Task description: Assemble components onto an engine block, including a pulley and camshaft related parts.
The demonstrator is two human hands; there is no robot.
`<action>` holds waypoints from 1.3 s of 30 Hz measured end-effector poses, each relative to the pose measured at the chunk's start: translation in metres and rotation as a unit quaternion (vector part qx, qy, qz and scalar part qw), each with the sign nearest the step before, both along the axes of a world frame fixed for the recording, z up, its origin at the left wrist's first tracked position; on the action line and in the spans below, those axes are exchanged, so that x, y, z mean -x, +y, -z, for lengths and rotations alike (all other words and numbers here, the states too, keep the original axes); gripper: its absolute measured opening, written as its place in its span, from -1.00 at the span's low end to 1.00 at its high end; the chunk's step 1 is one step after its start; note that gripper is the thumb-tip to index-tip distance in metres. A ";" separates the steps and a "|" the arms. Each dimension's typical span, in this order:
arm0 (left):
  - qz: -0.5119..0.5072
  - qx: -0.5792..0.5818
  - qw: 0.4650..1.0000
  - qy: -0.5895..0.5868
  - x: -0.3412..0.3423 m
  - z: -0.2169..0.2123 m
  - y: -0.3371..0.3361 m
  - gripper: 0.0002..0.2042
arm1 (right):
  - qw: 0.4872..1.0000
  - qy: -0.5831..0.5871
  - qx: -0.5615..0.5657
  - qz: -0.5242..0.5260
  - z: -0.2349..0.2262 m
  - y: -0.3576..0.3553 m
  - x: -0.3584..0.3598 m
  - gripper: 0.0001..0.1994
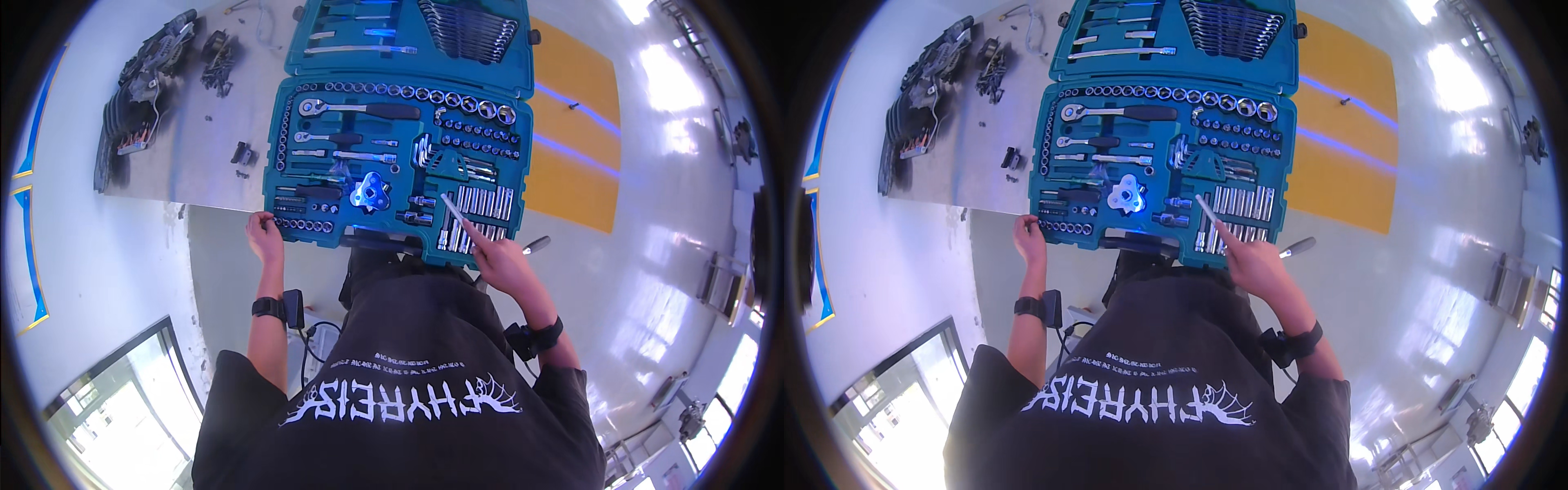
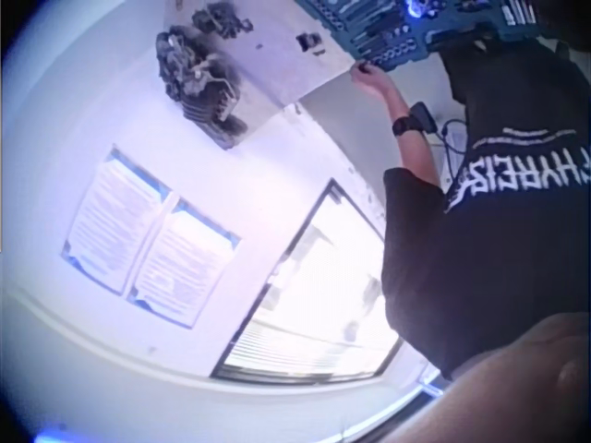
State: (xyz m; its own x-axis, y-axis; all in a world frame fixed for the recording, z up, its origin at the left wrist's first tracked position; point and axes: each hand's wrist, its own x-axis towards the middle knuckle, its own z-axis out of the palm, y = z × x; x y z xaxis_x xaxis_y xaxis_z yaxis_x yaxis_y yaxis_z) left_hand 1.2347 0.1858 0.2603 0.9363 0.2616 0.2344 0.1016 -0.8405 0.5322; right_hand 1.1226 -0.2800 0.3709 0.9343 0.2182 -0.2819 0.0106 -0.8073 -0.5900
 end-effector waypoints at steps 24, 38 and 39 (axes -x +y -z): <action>-0.039 -0.015 0.999 0.018 0.000 -0.010 -0.004 -0.87 | 0.998 -0.044 0.050 -0.018 0.022 0.045 -0.055 -0.51; 0.418 -0.028 0.898 0.131 -0.027 -0.078 -0.162 -0.63 | 0.995 0.003 -0.051 0.088 0.005 0.040 -0.054 -0.53; 0.419 -0.027 0.898 0.132 -0.026 -0.076 -0.168 -0.63 | 0.992 -0.003 -0.084 0.097 0.005 0.036 -0.051 -0.53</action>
